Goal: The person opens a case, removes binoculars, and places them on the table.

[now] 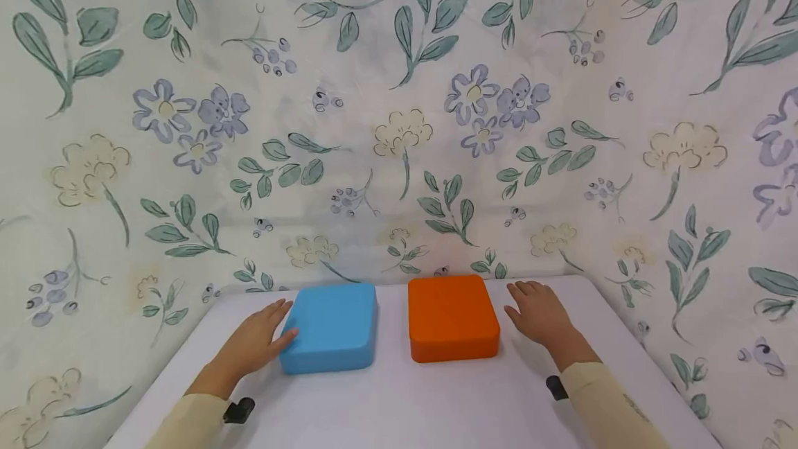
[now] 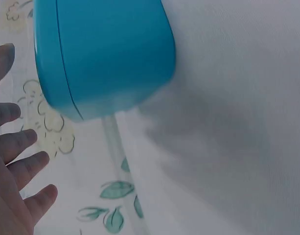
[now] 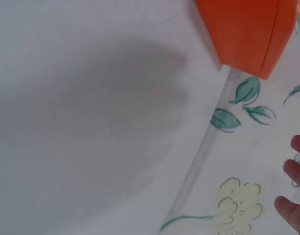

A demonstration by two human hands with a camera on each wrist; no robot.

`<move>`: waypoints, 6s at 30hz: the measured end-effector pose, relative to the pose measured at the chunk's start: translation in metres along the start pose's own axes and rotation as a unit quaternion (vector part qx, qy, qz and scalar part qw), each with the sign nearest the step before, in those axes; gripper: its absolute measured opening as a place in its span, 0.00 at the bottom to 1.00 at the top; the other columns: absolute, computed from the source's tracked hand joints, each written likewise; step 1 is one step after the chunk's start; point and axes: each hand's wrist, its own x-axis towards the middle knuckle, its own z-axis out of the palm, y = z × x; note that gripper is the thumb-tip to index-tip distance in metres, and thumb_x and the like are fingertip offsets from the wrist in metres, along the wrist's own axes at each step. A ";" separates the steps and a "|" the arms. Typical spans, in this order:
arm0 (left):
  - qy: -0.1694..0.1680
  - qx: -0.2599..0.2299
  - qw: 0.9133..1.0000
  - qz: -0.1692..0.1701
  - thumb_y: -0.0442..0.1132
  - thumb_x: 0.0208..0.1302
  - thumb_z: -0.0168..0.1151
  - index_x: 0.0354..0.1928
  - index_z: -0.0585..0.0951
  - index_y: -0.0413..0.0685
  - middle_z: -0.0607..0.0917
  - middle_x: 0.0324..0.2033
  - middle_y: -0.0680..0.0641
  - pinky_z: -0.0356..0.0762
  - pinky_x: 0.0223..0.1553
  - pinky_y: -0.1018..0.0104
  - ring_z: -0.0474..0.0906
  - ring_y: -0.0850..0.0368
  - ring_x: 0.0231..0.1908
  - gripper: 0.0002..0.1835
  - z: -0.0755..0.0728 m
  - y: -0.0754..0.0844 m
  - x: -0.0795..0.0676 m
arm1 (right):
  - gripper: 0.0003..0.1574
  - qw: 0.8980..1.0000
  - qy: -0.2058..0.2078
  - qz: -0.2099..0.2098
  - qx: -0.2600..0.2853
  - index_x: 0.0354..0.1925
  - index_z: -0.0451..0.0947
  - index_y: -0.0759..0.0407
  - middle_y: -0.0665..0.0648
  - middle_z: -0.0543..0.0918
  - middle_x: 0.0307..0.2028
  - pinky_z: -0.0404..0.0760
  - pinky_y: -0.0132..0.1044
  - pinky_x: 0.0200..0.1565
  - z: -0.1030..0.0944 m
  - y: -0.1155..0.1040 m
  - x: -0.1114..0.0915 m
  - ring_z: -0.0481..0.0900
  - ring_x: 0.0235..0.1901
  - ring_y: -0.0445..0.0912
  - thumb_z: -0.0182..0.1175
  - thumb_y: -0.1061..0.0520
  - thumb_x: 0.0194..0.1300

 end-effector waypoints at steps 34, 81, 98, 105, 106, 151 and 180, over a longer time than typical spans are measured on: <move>-0.168 -0.429 0.881 -0.105 0.43 0.64 0.66 0.71 0.61 0.36 0.70 0.63 0.34 0.80 0.48 0.52 0.78 0.44 0.51 0.39 0.051 0.190 0.119 | 0.39 0.799 -0.132 0.286 0.512 0.66 0.58 0.75 0.72 0.72 0.58 0.76 0.52 0.55 0.040 -0.012 0.051 0.73 0.55 0.63 0.53 0.47 0.72; -0.198 -0.660 0.664 -0.290 0.51 0.66 0.62 0.68 0.57 0.28 0.68 0.60 0.27 0.71 0.56 0.42 0.69 0.34 0.59 0.42 0.026 0.191 0.148 | 0.43 0.689 -0.198 0.319 0.620 0.70 0.49 0.71 0.74 0.66 0.62 0.75 0.50 0.55 0.003 -0.007 0.065 0.71 0.57 0.62 0.53 0.46 0.72; -0.232 -0.656 0.642 -0.323 0.53 0.65 0.62 0.67 0.56 0.25 0.70 0.55 0.24 0.72 0.55 0.42 0.72 0.33 0.53 0.44 0.020 0.189 0.144 | 0.45 0.694 -0.180 0.336 0.611 0.69 0.49 0.75 0.74 0.70 0.57 0.79 0.43 0.48 0.005 -0.004 0.065 0.76 0.47 0.57 0.52 0.46 0.73; -0.222 -0.658 0.633 -0.341 0.43 0.69 0.57 0.65 0.57 0.25 0.72 0.51 0.27 0.74 0.55 0.47 0.73 0.38 0.49 0.35 0.029 0.191 0.144 | 0.34 0.705 -0.169 0.329 0.606 0.65 0.58 0.74 0.70 0.72 0.56 0.80 0.45 0.49 0.007 -0.013 0.067 0.76 0.48 0.58 0.56 0.57 0.70; -0.222 -0.658 0.634 -0.342 0.41 0.69 0.56 0.65 0.57 0.25 0.72 0.50 0.29 0.74 0.55 0.48 0.73 0.39 0.47 0.33 0.030 0.192 0.144 | 0.32 0.707 -0.169 0.328 0.604 0.64 0.60 0.74 0.69 0.73 0.55 0.80 0.44 0.48 0.008 -0.015 0.068 0.76 0.47 0.58 0.57 0.59 0.69; -0.210 -0.601 0.708 -0.307 0.22 0.64 0.53 0.60 0.66 0.26 0.78 0.38 0.41 0.82 0.38 0.60 0.77 0.51 0.32 0.21 0.048 0.198 0.152 | 0.24 0.651 -0.233 0.284 0.664 0.64 0.61 0.79 0.64 0.74 0.49 0.79 0.44 0.48 0.012 0.002 0.072 0.74 0.44 0.53 0.47 0.68 0.73; -0.221 -0.644 0.706 -0.192 0.34 0.71 0.57 0.52 0.70 0.33 0.79 0.44 0.39 0.80 0.47 0.52 0.77 0.48 0.41 0.14 0.017 0.204 0.078 | 0.25 0.712 -0.249 0.170 0.634 0.58 0.62 0.73 0.62 0.78 0.44 0.81 0.44 0.43 -0.012 -0.002 0.009 0.78 0.40 0.52 0.54 0.58 0.71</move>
